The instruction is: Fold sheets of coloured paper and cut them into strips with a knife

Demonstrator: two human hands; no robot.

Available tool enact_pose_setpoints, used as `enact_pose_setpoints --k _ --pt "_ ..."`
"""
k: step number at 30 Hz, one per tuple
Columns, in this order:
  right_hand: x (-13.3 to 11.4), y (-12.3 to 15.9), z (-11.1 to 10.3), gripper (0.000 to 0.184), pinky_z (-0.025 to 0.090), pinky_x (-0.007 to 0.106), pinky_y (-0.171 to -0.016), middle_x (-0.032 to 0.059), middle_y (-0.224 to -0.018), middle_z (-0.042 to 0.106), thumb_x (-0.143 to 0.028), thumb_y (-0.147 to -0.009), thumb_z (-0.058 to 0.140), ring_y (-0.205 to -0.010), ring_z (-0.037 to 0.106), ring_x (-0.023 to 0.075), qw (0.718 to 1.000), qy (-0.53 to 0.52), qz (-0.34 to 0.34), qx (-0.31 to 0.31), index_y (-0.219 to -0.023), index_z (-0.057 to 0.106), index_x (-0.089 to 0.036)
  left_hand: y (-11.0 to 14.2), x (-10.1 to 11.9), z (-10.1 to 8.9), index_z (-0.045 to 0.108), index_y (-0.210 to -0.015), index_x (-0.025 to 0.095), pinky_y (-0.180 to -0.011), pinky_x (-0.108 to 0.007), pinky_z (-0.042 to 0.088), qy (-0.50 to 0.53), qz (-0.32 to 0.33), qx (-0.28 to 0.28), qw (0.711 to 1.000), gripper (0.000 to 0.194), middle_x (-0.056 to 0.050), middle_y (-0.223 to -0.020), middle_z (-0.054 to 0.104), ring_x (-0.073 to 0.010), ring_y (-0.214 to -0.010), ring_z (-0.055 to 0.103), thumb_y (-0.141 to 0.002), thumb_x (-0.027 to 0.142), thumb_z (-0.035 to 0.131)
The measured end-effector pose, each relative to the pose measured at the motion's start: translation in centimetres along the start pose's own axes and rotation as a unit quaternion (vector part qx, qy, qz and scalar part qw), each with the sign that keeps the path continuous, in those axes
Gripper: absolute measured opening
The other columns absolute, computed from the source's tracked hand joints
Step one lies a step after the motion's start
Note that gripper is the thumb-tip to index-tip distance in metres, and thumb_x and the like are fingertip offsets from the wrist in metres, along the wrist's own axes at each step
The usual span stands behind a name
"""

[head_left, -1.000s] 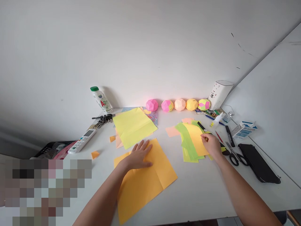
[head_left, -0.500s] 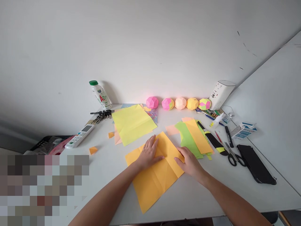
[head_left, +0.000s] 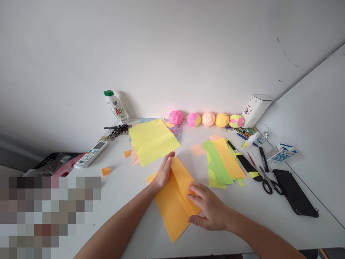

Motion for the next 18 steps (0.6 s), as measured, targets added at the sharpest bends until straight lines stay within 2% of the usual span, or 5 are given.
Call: enact_pose_setpoints --k 3,6,10,14,18 --pt "0.1 -0.1 1.1 0.04 0.042 0.046 -0.099 0.0167 -0.109 0.058 -0.045 -0.088 0.056 -0.114 0.048 0.0298 0.999 0.042 -0.007 -0.018 -0.107 0.062 -0.011 0.0 0.2 -0.9 0.039 -0.135 0.024 -0.093 -0.039 0.051 0.043 -0.003 0.044 0.998 0.04 -0.01 -0.141 0.047 -0.0227 -0.128 0.048 -0.096 0.036 0.037" --pt "0.4 -0.4 1.0 0.025 0.047 0.042 -0.089 0.0121 -0.1 0.058 -0.038 -0.089 0.056 -0.1 0.052 0.0252 0.999 0.049 -0.003 -0.015 -0.097 0.063 -0.015 0.7 3.3 -1.6 0.059 -0.111 0.024 -0.104 -0.05 0.04 -0.072 0.111 0.082 0.988 0.025 -0.008 -0.134 0.053 -0.0268 -0.134 0.038 -0.093 0.028 0.042" --pt "0.7 -0.5 0.2 0.012 0.05 0.039 -0.083 0.0085 -0.094 0.058 -0.026 -0.09 0.053 -0.092 0.053 0.0221 0.999 0.042 -0.007 0.012 -0.09 0.062 -0.018 2.3 5.9 0.7 0.063 -0.107 0.021 -0.11 -0.052 0.032 -0.198 0.227 0.022 0.953 0.025 -0.01 -0.124 0.06 -0.0284 -0.134 0.038 -0.093 0.025 0.042" --pt "1.3 -0.5 0.2 0.018 0.048 0.044 -0.093 0.013 -0.108 0.059 -0.018 -0.09 0.048 -0.112 0.051 0.0259 0.995 0.089 -0.017 0.045 -0.099 0.064 -0.016 3.3 5.4 3.9 0.056 -0.124 0.012 -0.107 -0.048 0.039 -0.253 0.256 -0.067 0.931 0.039 -0.017 -0.137 0.05 -0.0303 -0.133 0.04 -0.095 0.031 0.038" --pt "2.2 -0.7 1.5 0.04 0.035 0.049 -0.109 0.0221 -0.137 0.048 -0.025 -0.091 0.049 -0.136 0.032 0.0322 0.984 0.177 -0.015 0.017 -0.126 0.055 -0.005 3.6 4.5 5.0 0.05 -0.131 0.011 -0.11 -0.047 0.034 -0.294 0.258 -0.083 0.917 0.045 -0.017 -0.146 0.04 -0.0311 -0.139 0.03 -0.097 0.035 0.034"
Point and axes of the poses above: each hand's wrist, its own y-axis away from the middle knuckle, its own z-axis out of the palm, x = y × z, the point moved 10 cm from there along -y, towards the middle knuckle
